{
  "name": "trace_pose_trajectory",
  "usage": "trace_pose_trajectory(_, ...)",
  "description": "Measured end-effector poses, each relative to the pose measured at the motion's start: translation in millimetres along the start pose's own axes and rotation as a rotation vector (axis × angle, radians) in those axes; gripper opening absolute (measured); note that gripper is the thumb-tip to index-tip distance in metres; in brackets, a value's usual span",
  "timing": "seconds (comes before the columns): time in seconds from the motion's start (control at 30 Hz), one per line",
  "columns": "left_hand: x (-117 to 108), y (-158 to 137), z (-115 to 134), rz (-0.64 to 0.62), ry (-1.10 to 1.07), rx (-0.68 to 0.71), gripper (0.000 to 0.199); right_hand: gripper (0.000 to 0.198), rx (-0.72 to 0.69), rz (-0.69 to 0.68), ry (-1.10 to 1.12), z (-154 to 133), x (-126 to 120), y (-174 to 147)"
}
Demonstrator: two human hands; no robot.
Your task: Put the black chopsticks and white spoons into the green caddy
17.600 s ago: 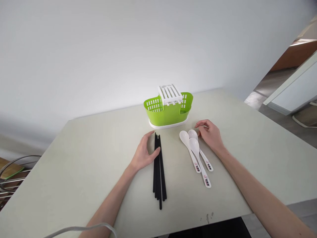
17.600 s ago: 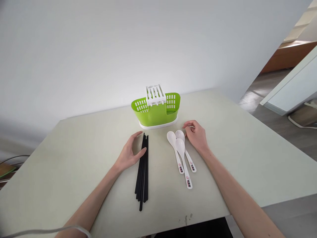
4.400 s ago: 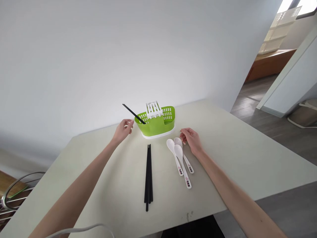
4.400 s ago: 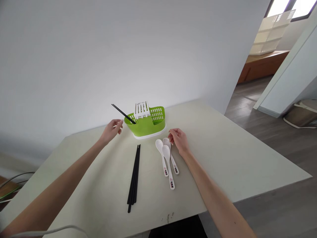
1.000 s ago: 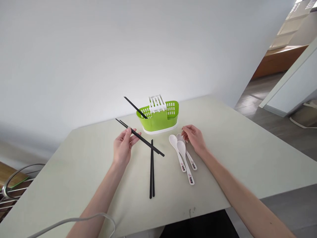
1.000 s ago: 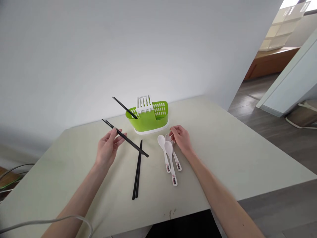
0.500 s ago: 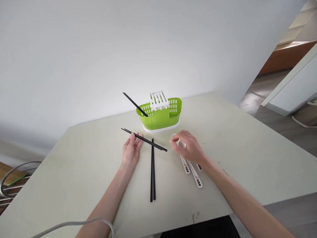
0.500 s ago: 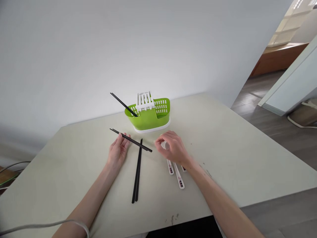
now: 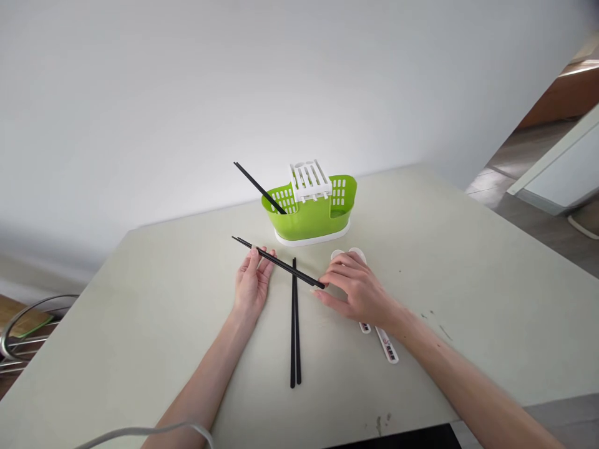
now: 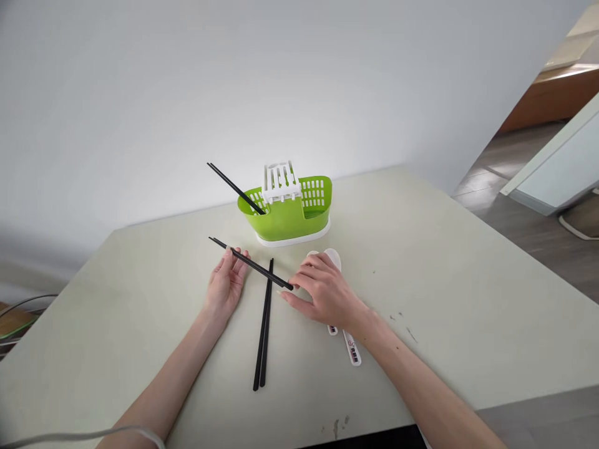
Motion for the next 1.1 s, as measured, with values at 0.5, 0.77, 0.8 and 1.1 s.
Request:
trace_pose_trajectory(0.5,-5,-3,-3,0.032,-0.115,-0.026,0.004,0.018,0.042,0.026,0.011,2,3,-1)
trace_pose_trajectory(0.77,-4,-8,-4,0.057,-0.189,-0.049,0.006,0.026,0.182,-0.010,0.179,7,6,-5)
trace_pose_trajectory(0.8,-3,-8,-4,0.064,-0.198,-0.058,0.007,0.027,0.200,-0.013,0.197,7,5,-5)
trace_pose_trajectory(1.1,0,-13,-7,0.089,-0.208,-0.096,0.014,0.033,0.382,-0.053,0.386,9,2,-5)
Point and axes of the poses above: each hand's wrist, its own y-axis towards the middle knuckle, its own x-axis out of the palm, z = x × y, the point moved 4 cm from there along y, towards the middle knuckle, and after that the axes turned 5 degrees about z, right-handed, at the moved point
